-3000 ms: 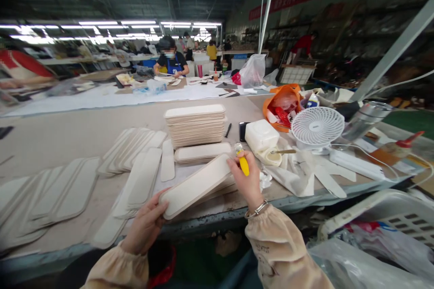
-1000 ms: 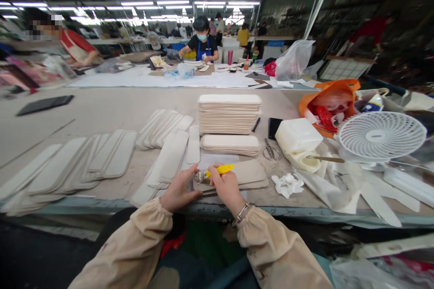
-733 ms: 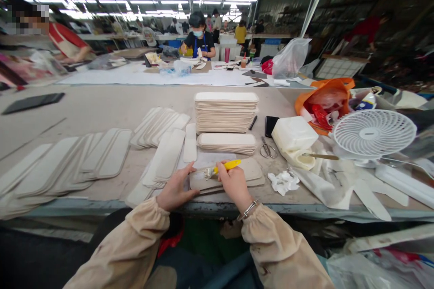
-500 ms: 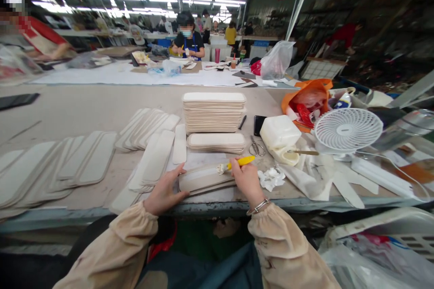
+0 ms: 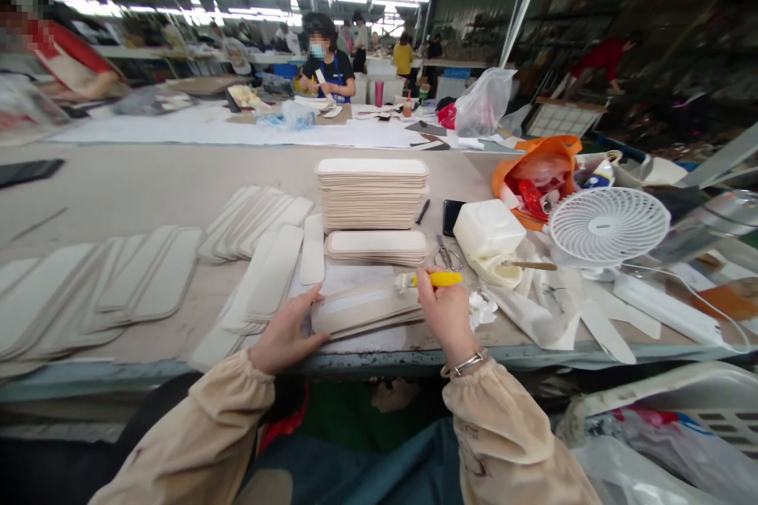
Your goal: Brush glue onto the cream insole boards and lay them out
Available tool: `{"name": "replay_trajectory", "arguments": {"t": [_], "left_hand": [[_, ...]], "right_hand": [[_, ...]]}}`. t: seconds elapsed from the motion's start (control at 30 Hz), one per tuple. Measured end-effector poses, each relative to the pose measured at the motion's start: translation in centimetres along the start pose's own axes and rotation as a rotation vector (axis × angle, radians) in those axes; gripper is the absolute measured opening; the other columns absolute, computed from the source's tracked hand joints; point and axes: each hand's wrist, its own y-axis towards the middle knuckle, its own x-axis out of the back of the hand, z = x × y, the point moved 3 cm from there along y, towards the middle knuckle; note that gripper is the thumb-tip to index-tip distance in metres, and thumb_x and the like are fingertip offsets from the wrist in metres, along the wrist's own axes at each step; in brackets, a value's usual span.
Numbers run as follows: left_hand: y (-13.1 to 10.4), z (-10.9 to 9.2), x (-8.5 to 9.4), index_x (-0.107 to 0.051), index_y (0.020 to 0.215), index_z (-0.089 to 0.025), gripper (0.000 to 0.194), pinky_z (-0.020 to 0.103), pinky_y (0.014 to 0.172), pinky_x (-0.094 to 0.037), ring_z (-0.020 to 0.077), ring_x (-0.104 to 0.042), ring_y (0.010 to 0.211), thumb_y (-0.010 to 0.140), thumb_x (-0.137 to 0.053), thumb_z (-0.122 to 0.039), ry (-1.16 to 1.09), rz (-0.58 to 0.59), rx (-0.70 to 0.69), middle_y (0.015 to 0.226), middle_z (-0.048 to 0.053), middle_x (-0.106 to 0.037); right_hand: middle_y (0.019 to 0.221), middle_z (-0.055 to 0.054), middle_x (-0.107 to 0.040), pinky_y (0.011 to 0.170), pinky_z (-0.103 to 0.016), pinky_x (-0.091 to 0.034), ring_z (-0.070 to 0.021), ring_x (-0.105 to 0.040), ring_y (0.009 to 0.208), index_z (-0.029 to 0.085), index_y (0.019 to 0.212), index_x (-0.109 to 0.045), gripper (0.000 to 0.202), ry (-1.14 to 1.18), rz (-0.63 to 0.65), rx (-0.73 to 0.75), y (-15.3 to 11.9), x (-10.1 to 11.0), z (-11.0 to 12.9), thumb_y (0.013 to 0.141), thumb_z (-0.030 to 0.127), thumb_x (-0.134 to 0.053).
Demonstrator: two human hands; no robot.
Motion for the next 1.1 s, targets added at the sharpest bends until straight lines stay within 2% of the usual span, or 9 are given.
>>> {"name": "replay_trajectory", "arguments": {"t": [0.23, 0.3, 0.37, 0.47, 0.6, 0.8, 0.93, 1.03, 1.1], "left_hand": [[-0.1, -0.1, 0.0, -0.030, 0.146, -0.014, 0.091, 0.046, 0.103, -0.039, 0.0314, -0.053, 0.117, 0.067, -0.072, -0.031, -0.009, 0.008, -0.005, 0.126, 0.016, -0.058], [-0.1, -0.1, 0.1, -0.029, 0.146, -0.015, 0.092, 0.046, 0.102, -0.040, 0.0311, -0.053, 0.116, 0.067, -0.072, -0.030, -0.014, 0.009, -0.005, 0.125, 0.016, -0.058], [-0.1, -0.1, 0.1, -0.026, 0.147, -0.015, 0.092, 0.046, 0.102, -0.039, 0.0306, -0.053, 0.116, 0.067, -0.071, -0.030, -0.015, 0.016, -0.008, 0.126, 0.015, -0.058], [-0.1, -0.1, 0.1, -0.025, 0.147, -0.014, 0.093, 0.045, 0.103, -0.039, 0.0303, -0.052, 0.117, 0.068, -0.071, -0.030, -0.005, 0.025, -0.006, 0.127, 0.015, -0.058], [-0.1, -0.1, 0.0, -0.029, 0.145, -0.014, 0.089, 0.046, 0.104, -0.038, 0.0308, -0.052, 0.118, 0.069, -0.070, -0.030, 0.022, 0.022, -0.006, 0.127, 0.014, -0.057], [0.0, -0.4, -0.1, -0.028, 0.145, -0.015, 0.084, 0.045, 0.103, -0.039, 0.0286, -0.052, 0.116, 0.073, -0.068, -0.031, 0.066, 0.015, -0.024, 0.125, 0.013, -0.058], [0.1, -0.3, -0.1, -0.028, 0.144, -0.015, 0.082, 0.045, 0.103, -0.040, 0.0282, -0.052, 0.116, 0.074, -0.068, -0.031, 0.086, 0.019, -0.027, 0.125, 0.012, -0.058], [0.1, -0.3, -0.1, -0.029, 0.144, -0.016, 0.081, 0.046, 0.103, -0.040, 0.0283, -0.053, 0.116, 0.074, -0.068, -0.031, 0.092, 0.015, -0.030, 0.124, 0.012, -0.058], [0.2, -0.2, -0.2, -0.029, 0.144, -0.016, 0.081, 0.046, 0.103, -0.041, 0.0285, -0.054, 0.116, 0.074, -0.067, -0.031, 0.091, 0.013, -0.031, 0.124, 0.012, -0.058]], "right_hand": [[0.057, -0.001, -0.059, 0.062, -0.028, -0.044, -0.0147, -0.055, 0.054, 0.021, 0.049, -0.055, 0.054, 0.252, 0.450, -0.069, -4.0, -7.5, 3.7, 0.090, 0.053, -0.044], [0.063, -0.002, -0.062, 0.067, -0.027, -0.045, -0.0146, -0.057, 0.058, 0.022, 0.045, -0.053, 0.056, 0.216, 0.493, -0.034, -4.6, -8.7, 3.9, 0.091, 0.051, -0.043], [0.065, -0.002, -0.064, 0.070, -0.027, -0.045, -0.0150, -0.059, 0.062, 0.022, 0.044, -0.052, 0.055, 0.164, 0.480, -0.010, -4.5, -8.9, 3.8, 0.090, 0.050, -0.044], [0.060, -0.002, -0.063, 0.066, -0.027, -0.046, -0.0157, -0.059, 0.058, 0.023, 0.043, -0.050, 0.054, 0.096, 0.429, -0.010, -3.8, -7.7, 3.1, 0.089, 0.051, -0.045], [0.048, -0.001, -0.058, 0.062, -0.028, -0.045, -0.0170, -0.058, 0.053, 0.023, 0.043, -0.048, 0.052, -0.040, 0.346, -0.042, -2.2, -4.6, 1.4, 0.087, 0.052, -0.045], [0.062, -0.006, -0.066, 0.068, -0.030, -0.045, -0.0204, -0.063, 0.066, 0.023, 0.045, -0.052, 0.047, -0.179, 0.215, -0.099, -0.1, -0.2, -1.5, 0.085, 0.048, -0.044], [0.057, -0.005, -0.063, 0.066, -0.032, -0.043, -0.0209, -0.061, 0.063, 0.023, 0.050, -0.055, 0.041, -0.235, 0.148, -0.135, 0.6, 2.0, -2.5, 0.084, 0.045, -0.046], [0.052, -0.001, -0.058, 0.062, -0.031, -0.041, -0.0189, -0.057, 0.056, 0.021, 0.064, -0.061, 0.034, -0.172, 0.124, -0.162, 0.8, 3.3, -2.9, 0.084, 0.046, -0.050], [0.053, 0.001, -0.055, 0.056, -0.029, -0.038, -0.0156, -0.052, 0.052, 0.020, 0.076, -0.064, 0.033, 0.007, 0.104, -0.156, 0.7, 3.8, -2.9, 0.084, 0.050, -0.055]]}}
